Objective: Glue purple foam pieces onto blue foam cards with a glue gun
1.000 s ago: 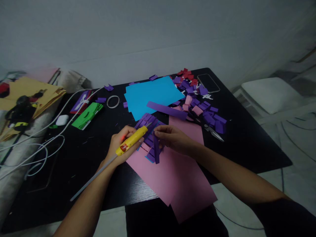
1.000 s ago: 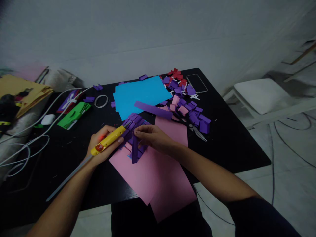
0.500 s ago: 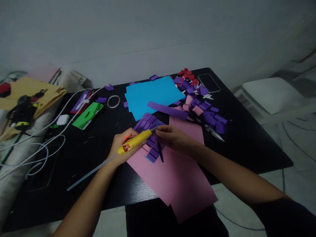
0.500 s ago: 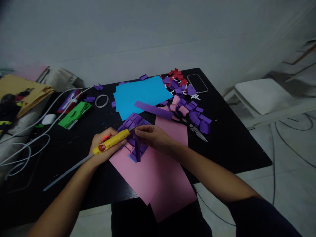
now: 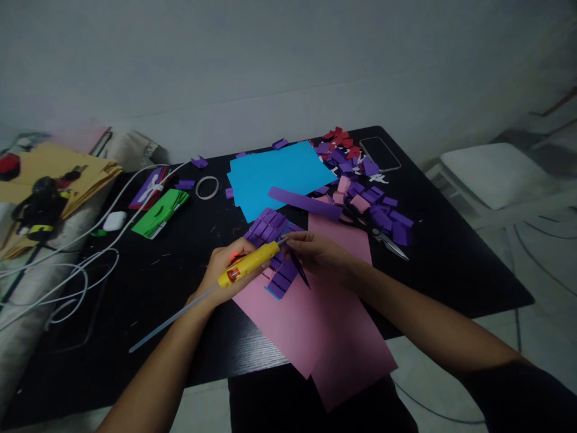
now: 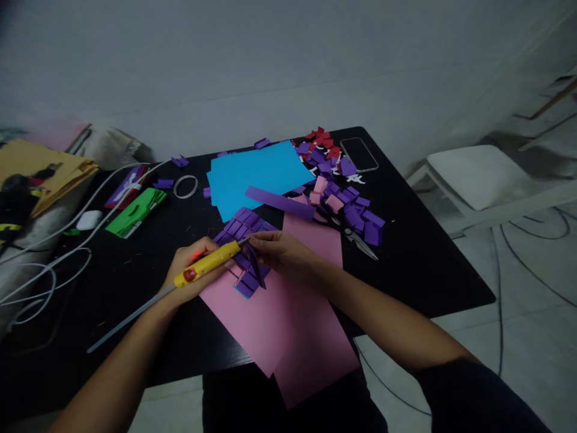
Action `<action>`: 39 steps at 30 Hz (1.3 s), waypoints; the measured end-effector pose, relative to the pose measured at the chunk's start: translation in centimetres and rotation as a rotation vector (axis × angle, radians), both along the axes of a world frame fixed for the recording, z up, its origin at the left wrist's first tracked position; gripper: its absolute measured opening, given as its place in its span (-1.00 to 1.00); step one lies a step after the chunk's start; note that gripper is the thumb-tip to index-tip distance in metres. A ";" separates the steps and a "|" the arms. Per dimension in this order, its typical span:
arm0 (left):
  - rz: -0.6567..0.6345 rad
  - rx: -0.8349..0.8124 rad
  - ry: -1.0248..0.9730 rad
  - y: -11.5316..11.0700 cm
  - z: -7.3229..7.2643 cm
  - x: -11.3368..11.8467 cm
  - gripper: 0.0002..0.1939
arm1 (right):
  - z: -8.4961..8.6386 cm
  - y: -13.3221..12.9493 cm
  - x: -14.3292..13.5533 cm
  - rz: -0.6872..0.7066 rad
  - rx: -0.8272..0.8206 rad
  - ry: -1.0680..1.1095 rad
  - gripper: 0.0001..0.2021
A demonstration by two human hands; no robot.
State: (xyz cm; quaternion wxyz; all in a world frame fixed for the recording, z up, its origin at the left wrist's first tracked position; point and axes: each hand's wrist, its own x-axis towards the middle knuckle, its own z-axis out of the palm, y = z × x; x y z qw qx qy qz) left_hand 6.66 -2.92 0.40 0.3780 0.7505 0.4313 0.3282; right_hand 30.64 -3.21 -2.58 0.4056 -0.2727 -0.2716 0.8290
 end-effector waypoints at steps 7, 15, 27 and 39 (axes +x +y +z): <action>0.062 0.046 0.005 0.1 0.0 0.0 -0.77 | 0.1 -0.1 -0.1 0.004 0.013 -0.015 -0.73; -0.044 0.044 -0.035 0.1 -0.1 -0.1 -0.80 | 0.1 0.0 -0.1 -0.031 -0.004 -0.026 -0.70; 0.063 -0.001 0.005 0.0 -0.2 0.0 -0.75 | 0.4 -0.1 -0.1 -0.028 0.025 -0.058 -0.67; 0.227 -0.017 -0.094 0.3 -1.4 -1.1 -0.69 | 0.9 -0.6 -0.1 -0.208 0.282 -0.447 -0.65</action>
